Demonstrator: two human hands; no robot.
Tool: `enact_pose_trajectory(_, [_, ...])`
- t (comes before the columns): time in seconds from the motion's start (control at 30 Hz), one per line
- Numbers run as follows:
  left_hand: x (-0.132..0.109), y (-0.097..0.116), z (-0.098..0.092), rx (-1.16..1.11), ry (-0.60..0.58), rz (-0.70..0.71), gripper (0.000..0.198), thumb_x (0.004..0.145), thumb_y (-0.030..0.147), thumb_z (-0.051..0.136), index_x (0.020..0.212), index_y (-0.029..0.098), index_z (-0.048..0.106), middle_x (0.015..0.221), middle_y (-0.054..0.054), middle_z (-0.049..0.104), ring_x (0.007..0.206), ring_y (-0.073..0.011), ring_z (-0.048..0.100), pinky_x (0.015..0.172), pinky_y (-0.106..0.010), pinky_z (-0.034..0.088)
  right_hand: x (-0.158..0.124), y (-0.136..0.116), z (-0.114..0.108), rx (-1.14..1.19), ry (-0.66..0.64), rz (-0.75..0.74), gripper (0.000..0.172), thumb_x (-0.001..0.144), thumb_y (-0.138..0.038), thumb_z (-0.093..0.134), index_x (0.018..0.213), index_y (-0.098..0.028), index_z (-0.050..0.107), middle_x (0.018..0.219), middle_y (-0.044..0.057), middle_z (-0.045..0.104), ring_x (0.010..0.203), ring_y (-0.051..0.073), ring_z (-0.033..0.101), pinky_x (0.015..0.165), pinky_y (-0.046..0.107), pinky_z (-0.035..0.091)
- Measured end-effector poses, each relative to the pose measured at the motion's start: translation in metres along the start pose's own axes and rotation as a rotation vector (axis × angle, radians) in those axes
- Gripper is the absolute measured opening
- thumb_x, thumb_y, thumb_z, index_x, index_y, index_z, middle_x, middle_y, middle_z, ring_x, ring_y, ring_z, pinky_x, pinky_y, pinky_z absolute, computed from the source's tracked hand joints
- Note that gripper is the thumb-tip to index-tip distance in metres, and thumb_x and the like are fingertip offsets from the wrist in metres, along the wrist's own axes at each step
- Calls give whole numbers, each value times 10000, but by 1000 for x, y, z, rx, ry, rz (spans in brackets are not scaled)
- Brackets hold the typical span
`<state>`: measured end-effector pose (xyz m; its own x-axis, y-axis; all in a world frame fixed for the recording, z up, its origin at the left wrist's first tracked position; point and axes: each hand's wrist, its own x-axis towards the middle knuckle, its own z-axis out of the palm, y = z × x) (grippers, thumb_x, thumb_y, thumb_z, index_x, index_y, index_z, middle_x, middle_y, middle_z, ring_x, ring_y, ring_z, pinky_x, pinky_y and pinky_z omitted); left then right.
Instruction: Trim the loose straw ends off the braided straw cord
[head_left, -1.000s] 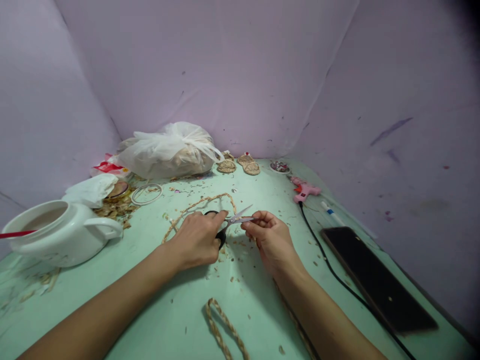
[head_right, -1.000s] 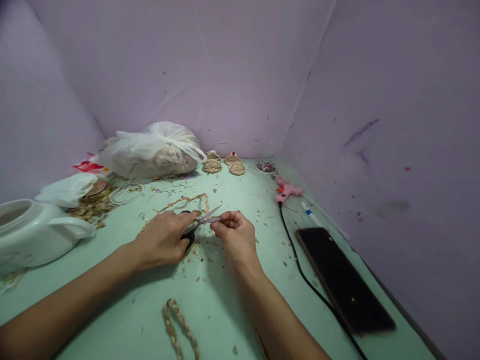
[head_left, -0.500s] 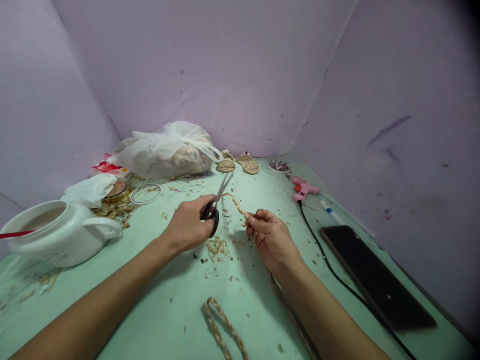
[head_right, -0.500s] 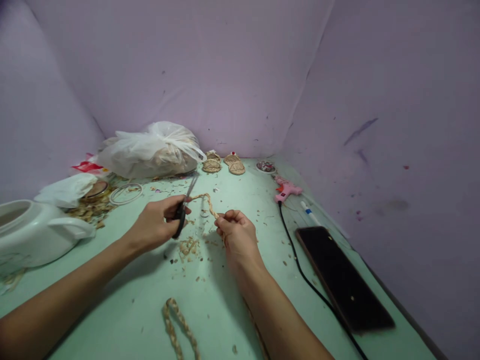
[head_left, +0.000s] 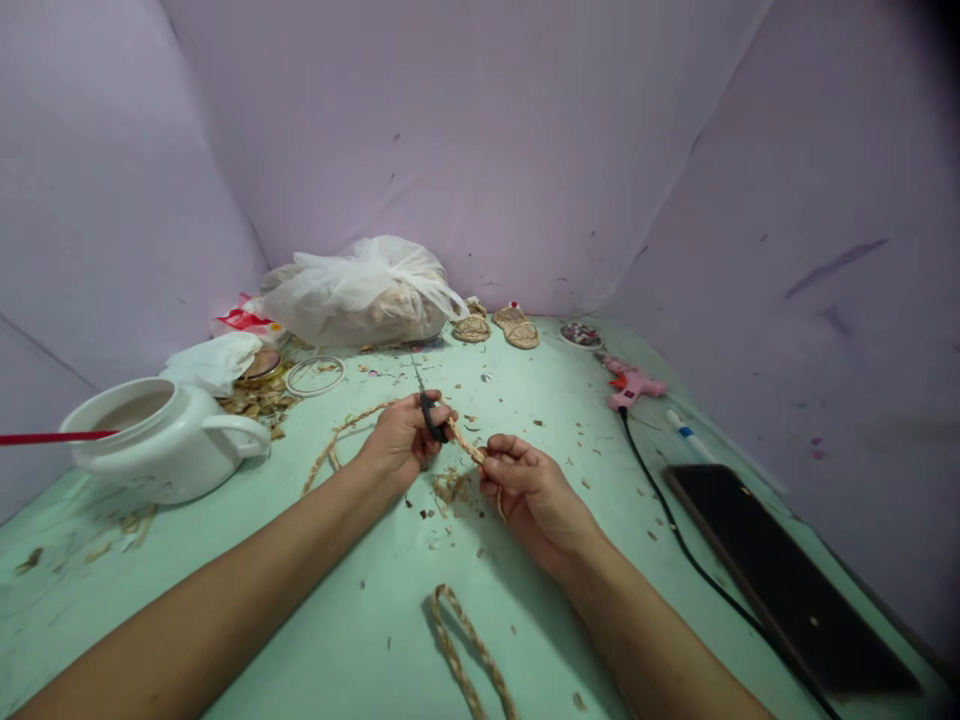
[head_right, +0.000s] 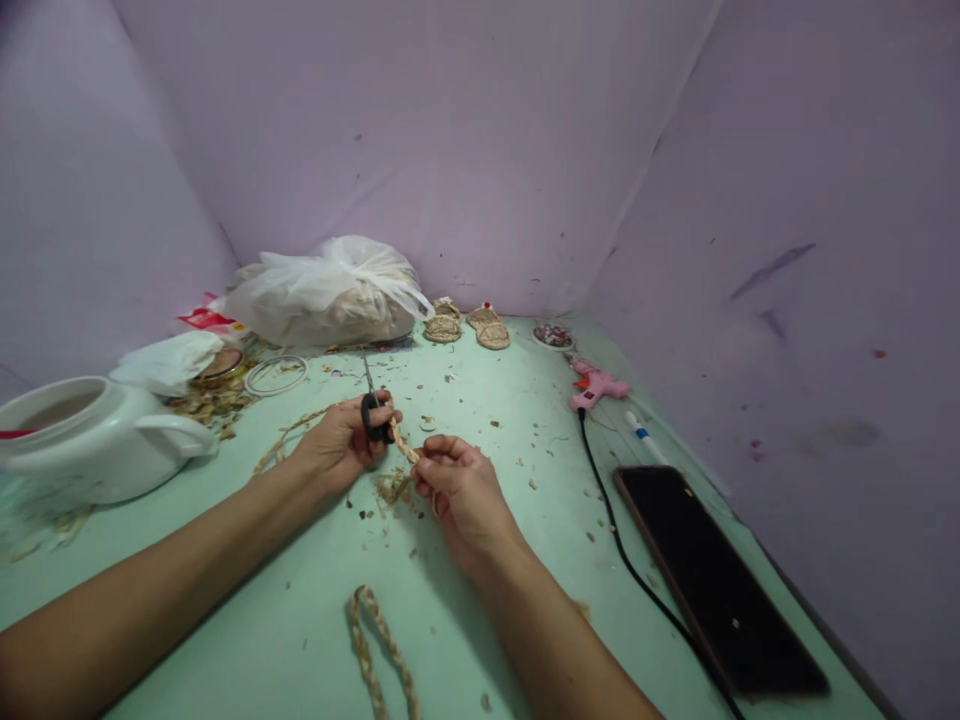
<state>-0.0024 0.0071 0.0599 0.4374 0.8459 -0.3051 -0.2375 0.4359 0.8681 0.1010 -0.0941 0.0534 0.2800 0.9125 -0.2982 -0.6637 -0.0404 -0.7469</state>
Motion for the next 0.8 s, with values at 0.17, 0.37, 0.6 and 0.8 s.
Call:
enact_pose_trajectory(0.17, [1,9,-2,249,65,295,376,472,125,653,808,159,489,498,61,533,423,-85,511,417,-177,381,-4,2,4,-224,-67,91,200,601,-285,684,693,-112,644,595,25,584,434,42,355,386,183,208])
enact_pose_trajectory(0.37, [-3,-8,4,420,20,328,252,501,118,588,724,165,482,429,79,483,353,-66,438,385,-173,348,-13,13,5,-514,-71,-260,170,665,-306,643,693,-147,696,499,-8,548,427,69,372,426,215,268])
enact_pose_trajectory(0.6, [2,-2,-6,581,-99,163,159,607,231,584,732,151,528,453,30,497,366,-92,463,368,-191,351,-5,12,2,-361,43,-242,212,629,-337,674,743,-159,688,568,0,587,443,70,424,406,200,298])
enact_pose_trajectory(0.8, [-18,27,-17,1283,-234,688,234,681,318,537,877,194,563,642,9,560,558,-124,506,528,-237,396,6,-5,-2,-212,155,-199,241,542,-295,720,705,-124,671,572,10,593,464,68,449,407,187,313])
